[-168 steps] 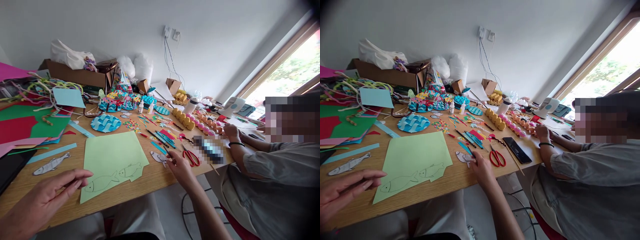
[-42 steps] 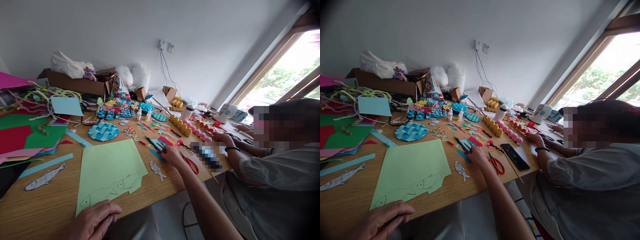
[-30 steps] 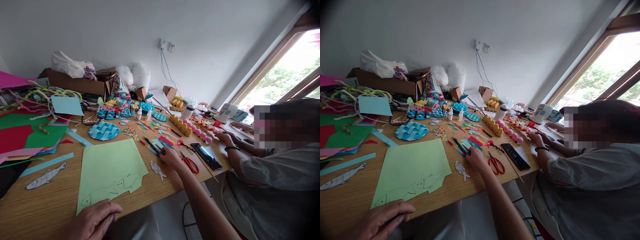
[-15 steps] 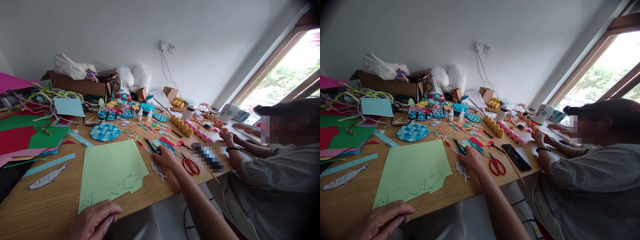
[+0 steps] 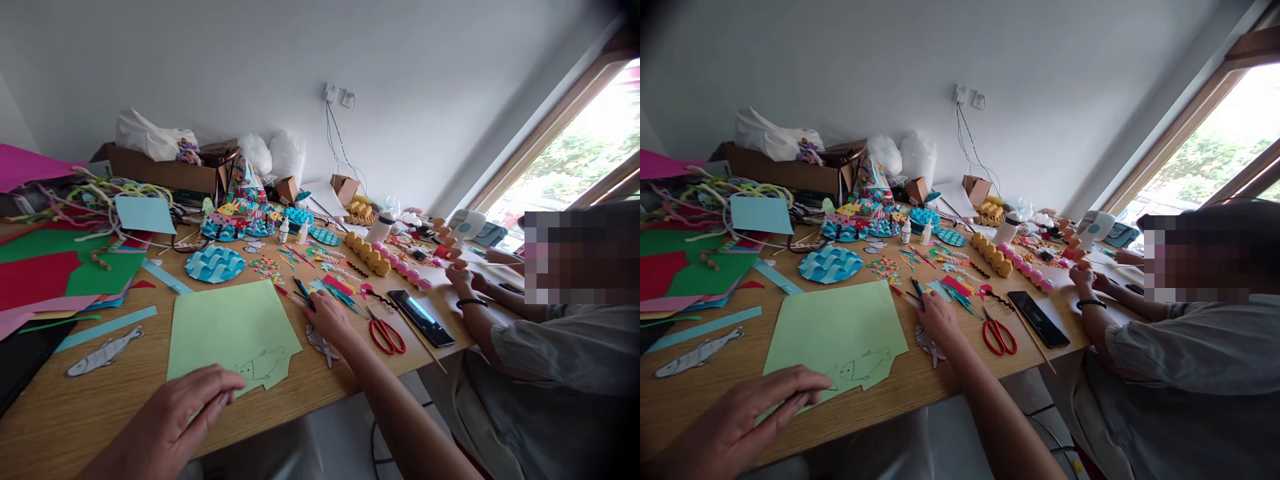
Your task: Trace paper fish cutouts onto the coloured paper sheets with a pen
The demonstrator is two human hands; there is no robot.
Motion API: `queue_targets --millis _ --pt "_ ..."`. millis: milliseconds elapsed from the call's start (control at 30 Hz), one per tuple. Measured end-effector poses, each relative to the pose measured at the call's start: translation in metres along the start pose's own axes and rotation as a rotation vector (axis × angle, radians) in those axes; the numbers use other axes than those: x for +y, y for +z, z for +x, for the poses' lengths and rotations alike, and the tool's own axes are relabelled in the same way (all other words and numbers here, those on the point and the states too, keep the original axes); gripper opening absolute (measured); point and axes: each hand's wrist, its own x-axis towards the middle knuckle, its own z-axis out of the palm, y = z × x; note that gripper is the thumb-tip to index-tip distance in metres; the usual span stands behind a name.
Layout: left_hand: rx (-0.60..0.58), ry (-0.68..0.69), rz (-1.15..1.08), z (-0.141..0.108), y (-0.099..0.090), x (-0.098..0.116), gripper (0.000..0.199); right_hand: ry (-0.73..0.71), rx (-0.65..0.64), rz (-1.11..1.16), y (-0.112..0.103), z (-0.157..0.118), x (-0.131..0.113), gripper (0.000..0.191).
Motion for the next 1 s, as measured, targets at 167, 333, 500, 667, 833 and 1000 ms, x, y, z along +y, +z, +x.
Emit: queue_targets --millis 167,333,500,667,833,1000 --pt "-0.038 0.049 0.302 0.054 -0.010 -0.010 0.034 0.054 0.050 0.086 0.004 0.008 0.003 0.009" --pt "-0.352 0.118 0.449 0.112 0.016 -0.052 0.037 0.149 0.157 0.295 -0.004 0.018 0.013 0.011" --pt "-0.488 0.169 0.474 0.138 0.039 -0.086 0.037 0.189 0.211 0.660 -0.006 0.021 0.027 0.019" --pt "-0.582 0.150 0.507 0.147 0.042 -0.096 0.042 0.201 0.151 1.069 -0.001 0.016 0.031 0.027" --pt "-0.605 0.103 0.550 0.166 0.035 -0.112 0.043 0.206 0.153 1.374 -0.001 0.013 0.034 0.035" --pt "-0.603 0.113 0.561 0.187 0.028 -0.132 0.039 0.263 0.145 1.555 0.001 0.014 0.039 0.037"
